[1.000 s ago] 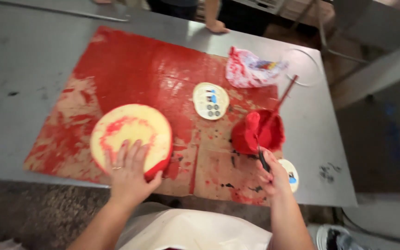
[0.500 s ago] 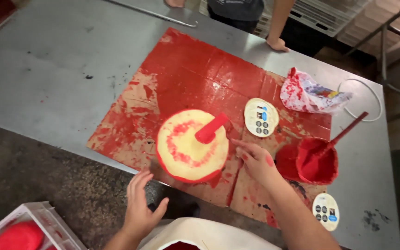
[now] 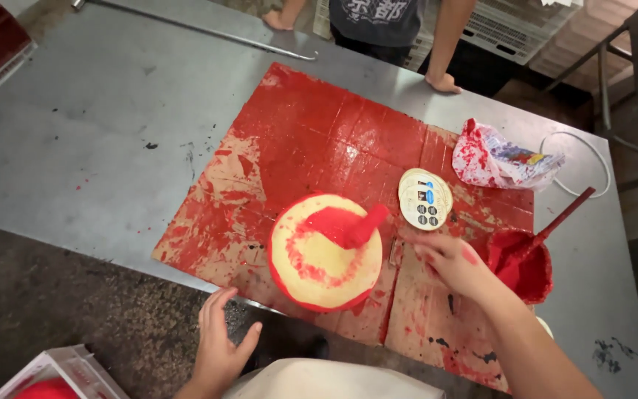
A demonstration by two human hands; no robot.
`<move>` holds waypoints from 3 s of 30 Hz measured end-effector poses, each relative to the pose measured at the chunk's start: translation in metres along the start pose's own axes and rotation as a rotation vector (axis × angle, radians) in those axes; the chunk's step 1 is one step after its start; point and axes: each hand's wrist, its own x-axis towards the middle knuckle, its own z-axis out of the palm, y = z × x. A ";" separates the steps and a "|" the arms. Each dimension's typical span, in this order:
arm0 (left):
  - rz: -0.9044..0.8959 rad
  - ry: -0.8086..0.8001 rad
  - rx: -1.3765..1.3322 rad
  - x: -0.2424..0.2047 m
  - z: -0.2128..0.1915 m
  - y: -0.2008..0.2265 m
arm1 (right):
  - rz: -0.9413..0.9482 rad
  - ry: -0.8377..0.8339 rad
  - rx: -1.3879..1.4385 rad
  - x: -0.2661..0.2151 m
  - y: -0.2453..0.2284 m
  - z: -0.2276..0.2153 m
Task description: Applying red wax to cheese wheels using a brush and then placing labels on the waxed surface.
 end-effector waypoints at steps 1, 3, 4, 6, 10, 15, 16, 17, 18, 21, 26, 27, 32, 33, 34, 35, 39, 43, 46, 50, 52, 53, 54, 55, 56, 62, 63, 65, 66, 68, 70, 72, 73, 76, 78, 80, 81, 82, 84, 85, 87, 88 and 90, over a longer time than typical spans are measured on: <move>0.001 -0.006 -0.002 0.009 -0.002 -0.001 | 0.006 0.002 0.003 0.013 -0.010 0.008; 0.012 -0.057 0.017 0.021 0.006 0.002 | -0.086 -0.004 0.202 0.040 -0.027 0.015; 0.013 -0.055 0.010 0.032 0.008 0.008 | -0.085 0.001 0.196 0.045 -0.042 0.015; 0.053 -0.106 0.015 0.052 0.006 0.020 | 0.144 -0.034 0.166 0.053 -0.070 0.021; -0.003 -0.165 -0.015 0.078 0.007 0.023 | -0.050 -0.103 0.160 0.040 -0.025 0.002; -0.228 -0.316 -0.059 0.110 0.003 0.032 | 0.263 -0.113 0.499 0.010 0.034 -0.012; -0.227 -0.317 -0.056 0.119 0.003 0.034 | 0.263 -0.114 0.502 0.025 0.047 -0.006; -0.223 -0.315 -0.051 0.127 0.005 0.035 | 0.093 -0.055 0.539 0.039 0.061 0.001; -0.219 -0.320 -0.047 0.133 0.006 0.038 | -0.070 0.006 0.577 0.051 0.077 0.009; -0.437 -0.603 0.221 0.176 0.008 0.062 | -0.073 0.016 0.550 0.079 0.060 0.029; -0.418 -0.626 0.148 0.208 0.031 0.056 | -0.103 0.058 0.522 0.084 0.059 0.045; -0.475 -0.677 0.142 0.212 0.034 0.054 | -0.117 0.081 0.541 0.075 0.070 0.044; -0.743 -0.512 -0.273 0.185 0.038 0.089 | 0.033 0.068 0.587 0.010 0.090 0.033; -0.761 -0.489 -0.279 0.181 0.040 0.091 | 0.102 0.065 0.610 -0.004 0.091 0.033; -0.760 -0.480 -0.282 0.180 0.039 0.097 | 0.094 0.061 0.605 0.003 0.081 0.030; -0.789 -0.507 -0.193 0.178 0.037 0.104 | 0.103 0.122 0.553 0.008 0.072 0.026; -0.890 -0.423 -0.155 0.166 0.025 0.143 | -0.139 0.068 0.512 0.079 0.074 0.051; -0.893 -0.328 -0.158 0.142 0.031 0.119 | -0.168 0.050 0.569 0.083 0.070 0.064; -0.928 -0.126 -0.515 0.123 0.034 0.127 | -0.201 0.093 0.418 0.038 0.076 0.051; -1.088 0.108 -0.753 0.099 0.053 0.119 | 0.044 0.036 0.254 -0.019 0.062 0.031; -1.225 0.175 -0.751 0.086 0.062 0.117 | 0.125 -0.028 0.241 0.005 0.076 0.033; -1.259 0.183 -0.751 0.081 0.065 0.123 | -0.069 -0.033 0.231 0.025 0.082 0.034; -1.288 0.190 -0.751 0.078 0.066 0.128 | -0.267 -0.035 0.224 0.046 0.086 0.035; -1.285 0.202 -0.753 0.079 0.064 0.134 | -0.276 -0.040 0.222 0.040 0.045 0.029; -1.259 0.208 -0.764 0.078 0.062 0.141 | -0.206 -0.042 0.174 0.032 0.005 0.023; -1.227 0.197 -0.827 0.070 0.065 0.129 | -0.339 0.045 -0.311 0.085 -0.029 0.036; -1.215 0.175 -0.848 0.071 0.062 0.127 | -0.308 0.028 -0.435 0.083 -0.030 0.035; -1.223 0.156 -0.857 0.069 0.062 0.121 | -0.472 0.024 -0.538 0.069 0.008 0.015; -1.222 0.132 -0.864 0.070 0.061 0.117 | -0.637 0.029 -0.634 0.064 0.026 0.004; -1.213 0.104 -0.872 0.071 0.058 0.116 | -0.468 0.013 -0.706 0.045 0.021 -0.009; -1.208 0.070 -0.880 0.071 0.057 0.112 | -0.291 -0.001 -0.774 0.045 0.017 -0.013; -1.187 0.071 -0.869 0.071 0.060 0.108 | -0.505 -0.039 -0.933 0.061 0.015 -0.009; -1.187 0.065 -0.869 0.071 0.057 0.105 | -0.500 -0.037 -0.932 0.061 -0.006 0.004; -1.166 -0.014 -0.829 0.074 0.047 0.105 | -0.511 -0.014 -0.708 0.067 -0.041 0.031; -1.242 -0.194 -0.805 0.078 0.037 0.111 | -0.605 0.053 -0.740 0.074 -0.028 0.039; -1.277 -0.256 -0.818 0.078 0.037 0.102 | -0.673 0.115 -0.629 0.051 0.006 0.027; -1.308 -0.309 -0.837 0.078 0.037 0.098 | -0.749 0.178 -0.521 0.038 0.023 0.020; -1.305 -0.321 -0.833 0.077 0.039 0.095 | -0.740 0.185 -0.519 0.016 0.024 0.021; -1.333 -0.238 -0.960 0.074 0.043 0.092 | -0.205 0.014 -0.481 -0.027 0.026 0.022; -1.333 -0.245 -0.961 0.074 0.045 0.094 | -0.199 0.016 -0.481 -0.029 0.040 0.026; -1.342 -0.186 -1.006 0.073 0.046 0.096 | -0.150 0.077 -0.318 -0.034 0.070 0.041; -1.343 -0.189 -1.006 0.074 0.048 0.096 | -0.147 0.079 -0.318 -0.029 0.060 0.040; -1.360 -0.170 -1.037 0.073 0.049 0.097 | -0.272 0.140 -0.104 -0.022 0.044 0.040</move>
